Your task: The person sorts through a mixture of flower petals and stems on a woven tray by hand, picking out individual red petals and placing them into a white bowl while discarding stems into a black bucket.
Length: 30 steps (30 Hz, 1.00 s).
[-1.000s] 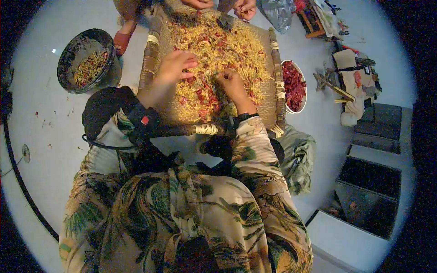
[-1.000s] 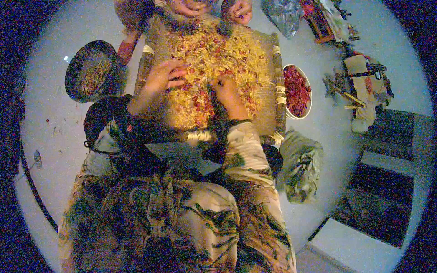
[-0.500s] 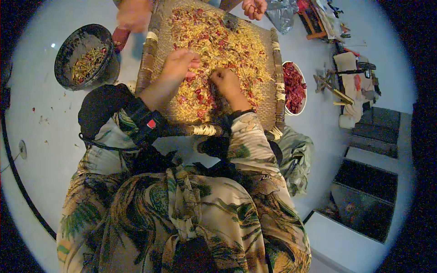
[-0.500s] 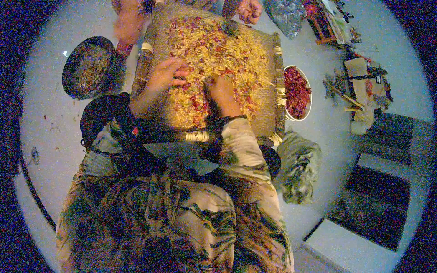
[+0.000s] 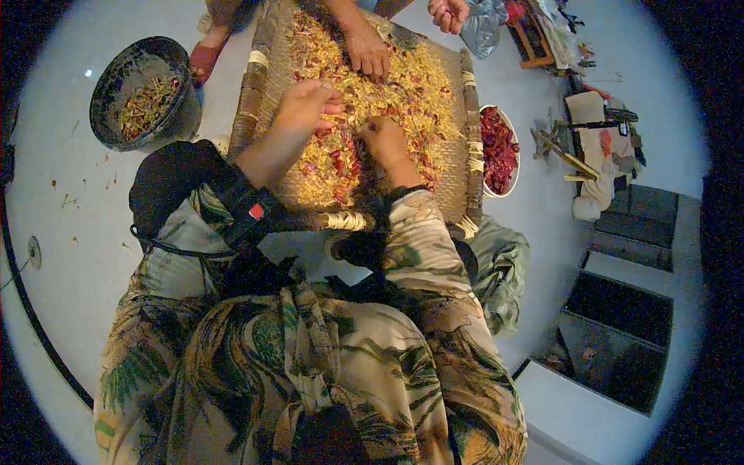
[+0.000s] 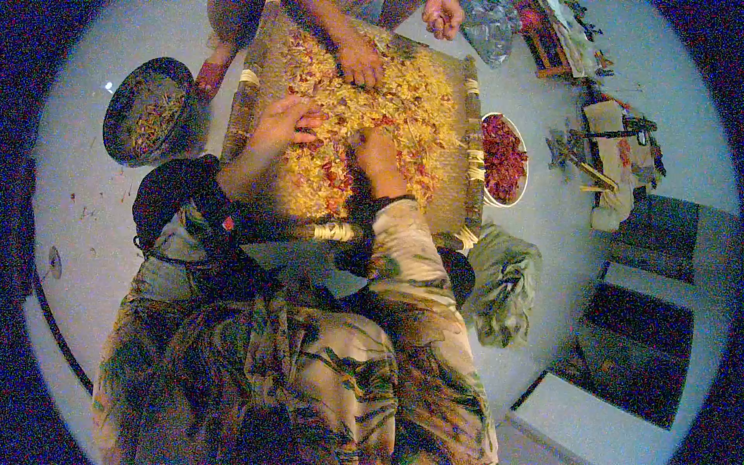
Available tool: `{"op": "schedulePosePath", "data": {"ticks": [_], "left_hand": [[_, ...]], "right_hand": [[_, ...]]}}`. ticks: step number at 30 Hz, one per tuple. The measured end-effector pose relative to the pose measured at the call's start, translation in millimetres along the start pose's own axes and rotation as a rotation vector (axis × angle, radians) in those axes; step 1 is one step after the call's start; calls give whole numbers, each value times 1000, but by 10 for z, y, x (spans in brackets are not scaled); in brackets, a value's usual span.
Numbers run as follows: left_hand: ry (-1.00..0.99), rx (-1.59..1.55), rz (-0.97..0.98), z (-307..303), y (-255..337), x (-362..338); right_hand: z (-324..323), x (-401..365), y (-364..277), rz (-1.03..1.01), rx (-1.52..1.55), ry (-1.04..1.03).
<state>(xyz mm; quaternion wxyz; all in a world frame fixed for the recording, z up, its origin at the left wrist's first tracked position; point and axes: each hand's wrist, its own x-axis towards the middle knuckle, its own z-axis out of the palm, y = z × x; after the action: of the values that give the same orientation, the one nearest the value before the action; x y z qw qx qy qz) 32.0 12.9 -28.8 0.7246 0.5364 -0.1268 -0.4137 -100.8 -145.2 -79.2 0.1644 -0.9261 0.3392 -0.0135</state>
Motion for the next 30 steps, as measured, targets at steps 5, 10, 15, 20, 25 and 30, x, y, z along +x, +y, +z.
{"op": "schedulePosePath", "data": {"ticks": [5,10,15,20,25,30], "left_hand": [[-12,-6,-7,43,-11,-51],[-4,-80,-278,80,-203,-58],[-130,-238,-260,80,-357,-7],[-73,-124,-180,-36,-455,127],[51,-180,-139,46,-220,2],[102,-178,-81,54,-226,35]], "right_hand": [[30,125,464,3,645,-88],[-659,-187,-330,228,1026,-297],[-391,-223,-112,-89,364,30],[-40,-297,18,4,-226,-132],[-168,-197,108,17,-80,-111],[-269,-170,-126,-175,51,-72]]}}
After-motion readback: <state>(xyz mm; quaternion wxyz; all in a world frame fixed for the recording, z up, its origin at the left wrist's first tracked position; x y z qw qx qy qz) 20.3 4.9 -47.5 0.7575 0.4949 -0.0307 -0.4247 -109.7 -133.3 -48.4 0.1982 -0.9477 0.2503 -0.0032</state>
